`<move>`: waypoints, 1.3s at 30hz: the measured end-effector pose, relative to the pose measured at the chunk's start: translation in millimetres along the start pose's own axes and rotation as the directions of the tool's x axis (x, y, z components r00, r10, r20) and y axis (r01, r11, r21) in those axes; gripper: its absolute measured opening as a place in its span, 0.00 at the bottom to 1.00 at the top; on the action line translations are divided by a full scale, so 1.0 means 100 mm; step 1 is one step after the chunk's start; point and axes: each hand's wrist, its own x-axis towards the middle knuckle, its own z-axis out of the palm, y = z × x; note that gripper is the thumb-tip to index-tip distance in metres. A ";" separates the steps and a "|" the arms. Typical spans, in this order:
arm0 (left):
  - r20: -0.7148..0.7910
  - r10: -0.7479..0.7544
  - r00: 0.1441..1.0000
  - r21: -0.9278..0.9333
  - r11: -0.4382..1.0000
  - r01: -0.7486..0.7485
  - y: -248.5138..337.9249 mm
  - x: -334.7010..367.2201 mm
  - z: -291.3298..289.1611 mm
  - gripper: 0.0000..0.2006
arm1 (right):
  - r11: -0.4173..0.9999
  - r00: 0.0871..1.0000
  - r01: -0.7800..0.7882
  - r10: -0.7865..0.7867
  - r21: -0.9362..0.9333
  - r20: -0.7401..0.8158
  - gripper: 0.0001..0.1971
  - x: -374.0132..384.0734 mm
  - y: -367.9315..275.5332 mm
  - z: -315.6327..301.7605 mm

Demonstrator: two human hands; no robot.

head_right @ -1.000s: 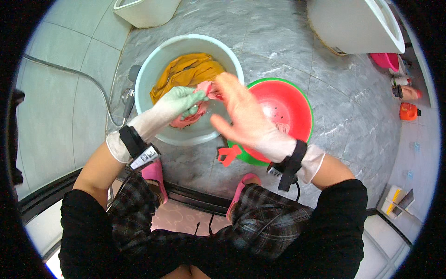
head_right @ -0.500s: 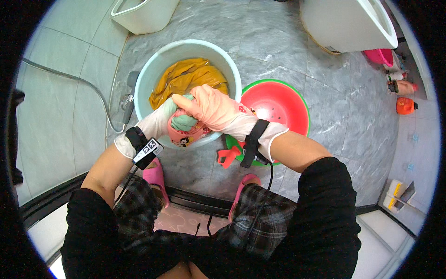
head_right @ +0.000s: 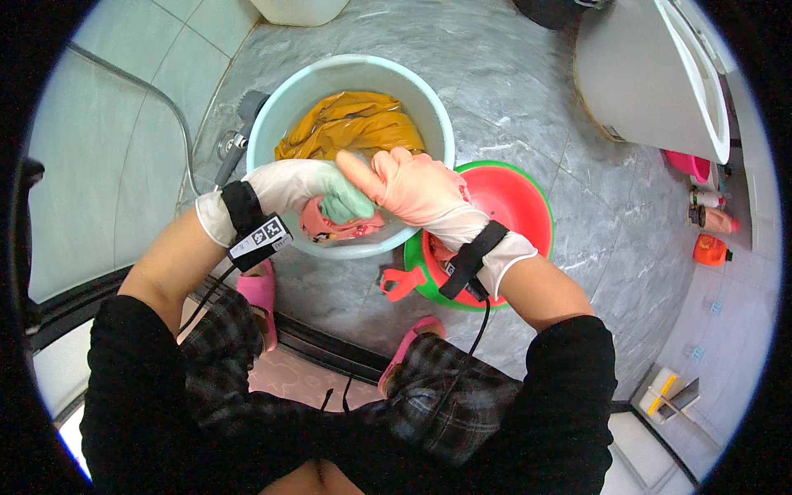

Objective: The person washes small garments by hand in a basin of water, repeatedly submerging, scrubbing, and wringing each item before placing it into a colander. The person handles multiple colorful pieces of clothing one at a time.

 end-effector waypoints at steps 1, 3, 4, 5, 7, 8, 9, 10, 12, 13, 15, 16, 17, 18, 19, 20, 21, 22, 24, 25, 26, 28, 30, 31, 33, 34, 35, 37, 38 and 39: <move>-0.027 -0.060 0.998 0.056 0.997 0.062 0.02 0.01 0.03 0.11 | 1.000 0.999 -0.018 0.019 -0.024 0.040 0.27 0.00 0.00 0.03; -0.073 -0.124 0.990 0.272 0.952 0.139 0.06 0.05 0.11 0.11 | 0.997 0.997 -0.045 0.049 -0.061 0.066 0.17 0.03 -0.01 0.08; -0.092 -0.124 0.988 0.430 0.890 0.152 0.10 0.09 0.14 0.10 | 0.996 0.999 -0.042 0.044 -0.073 0.031 0.13 0.05 -0.01 0.11; -0.148 -0.093 0.985 0.577 0.800 0.162 0.12 0.10 0.17 0.08 | 0.995 0.991 -0.095 0.098 -0.037 0.093 0.10 0.06 -0.01 0.14; -0.125 0.080 0.989 0.756 0.653 0.042 0.15 0.08 0.22 0.12 | 0.983 0.971 -0.178 0.168 0.044 0.168 0.06 0.12 -0.01 0.17; -0.211 0.028 0.977 0.789 0.595 0.154 0.18 0.08 0.24 0.13 | 0.977 0.964 -0.199 0.182 0.073 0.193 0.06 0.14 -0.01 0.17; -0.299 -0.018 0.954 0.808 0.527 0.263 0.20 0.08 0.26 0.14 | 0.967 0.943 -0.243 0.217 0.077 0.252 0.06 0.17 0.00 0.17; -0.276 0.023 0.961 0.756 0.623 0.202 0.20 0.06 0.27 0.15 | 0.955 0.917 -0.286 0.249 0.079 0.311 0.06 0.19 0.01 0.17; -0.368 -0.054 0.928 0.603 0.746 0.282 0.21 0.07 0.29 0.13 | 0.925 0.882 -0.346 0.264 0.155 0.390 0.06 0.22 0.04 0.15; -0.406 -0.098 0.908 0.516 0.796 0.316 0.21 0.07 0.29 0.13 | 0.907 0.875 -0.370 0.266 0.202 0.405 0.06 0.23 0.05 0.15; -0.287 0.175 0.942 0.885 0.425 0.191 0.23 0.10 0.28 0.09 | 0.892 0.858 -0.394 0.270 0.222 0.438 0.07 0.24 0.06 0.16; -0.344 0.143 0.928 0.831 0.507 0.230 0.23 0.11 0.27 0.09 | 0.884 0.868 -0.384 0.248 0.266 0.430 0.08 0.24 0.05 0.19; -0.396 0.079 0.915 0.763 0.583 0.280 0.24 0.13 0.26 0.10 | 0.860 0.855 -0.420 0.267 0.291 0.444 0.08 0.25 0.05 0.22; -0.351 0.128 0.928 0.832 0.498 0.246 0.26 0.13 0.23 0.10 | 0.832 0.855 -0.437 0.266 0.343 0.445 0.09 0.25 0.05 0.25; -0.321 0.171 0.931 0.883 0.409 0.230 0.28 0.15 0.21 0.10 | 0.800 0.855 -0.453 0.265 0.393 0.446 0.09 0.25 0.05 0.29; -0.304 0.178 0.936 0.917 0.322 0.236 0.31 0.16 0.19 0.10 | 0.744 0.853 -0.492 0.307 0.452 0.423 0.10 0.27 0.03 0.34; -0.287 0.182 0.940 0.942 0.234 0.242 0.33 0.17 0.18 0.09 | 0.682 0.847 -0.523 0.349 0.511 0.402 0.10 0.27 0.00 0.39; -0.283 0.189 0.940 0.944 0.229 0.238 0.34 0.18 0.16 0.10 | 0.603 0.797 -0.600 0.394 0.526 0.457 0.11 0.27 -0.01 0.42; -0.273 0.201 0.941 0.949 0.216 0.229 0.36 0.21 0.13 0.12 | 0.283 0.681 -0.727 0.421 0.626 0.600 0.10 0.23 -0.03 0.46; -0.270 0.201 0.941 0.947 0.230 0.223 0.37 0.23 0.11 0.13 | 0.096 0.617 -0.764 0.400 0.638 0.678 0.10 0.21 -0.04 0.48; -0.204 0.276 0.939 0.979 0.077 0.190 0.37 0.25 0.10 0.13 | 0.066 0.635 -0.736 0.411 0.673 0.654 0.07 0.21 -0.06 0.50; -0.055 0.379 0.924 0.972 -0.194 0.137 0.38 0.32 0.07 0.12 | -0.006 0.711 -0.616 0.425 0.787 0.560 0.04 0.21 -0.09 0.55; -0.083 0.311 0.947 0.967 -0.205 0.152 0.40 0.39 0.05 0.12 | -0.088 0.675 -0.629 0.430 0.772 0.600 0.04 0.21 -0.10 0.60; -0.099 0.273 0.957 0.964 -0.211 0.160 0.42 0.43 0.05 0.11 | -0.132 0.660 -0.635 0.420 0.761 0.623 0.04 0.21 -0.10 0.62; -0.154 0.208 0.966 0.959 -0.202 0.197 0.45 0.50 0.05 0.11 | -0.298 0.614 -0.617 0.397 0.729 0.682 0.04 0.20 -0.10 0.64; -0.181 0.176 0.967 0.956 -0.198 0.215 0.47 0.51 0.06 0.11 | -0.377 0.592 -0.602 0.381 0.704 0.710 0.06 0.19 -0.09 0.64; -0.137 0.211 0.968 0.952 -0.241 0.188 0.49 0.53 0.07 0.11 | -0.412 0.590 -0.602 0.347 0.684 0.729 0.08 0.18 -0.08 0.62; -0.045 0.274 0.961 0.934 -0.329 0.137 0.53 0.54 0.10 0.13 | -0.479 0.588 -0.601 0.276 0.640 0.760 0.13 0.14 -0.03 0.57; -0.083 0.206 0.975 0.935 -0.321 0.148 0.56 0.55 0.11 0.13 | -0.485 0.579 -0.622 0.244 0.615 0.778 0.14 0.14 -0.02 0.55; -0.121 0.136 0.983 0.936 -0.315 0.158 0.59 0.56 0.12 0.13 | -0.491 0.568 -0.641 0.212 0.589 0.795 0.15 0.12 0.00 0.53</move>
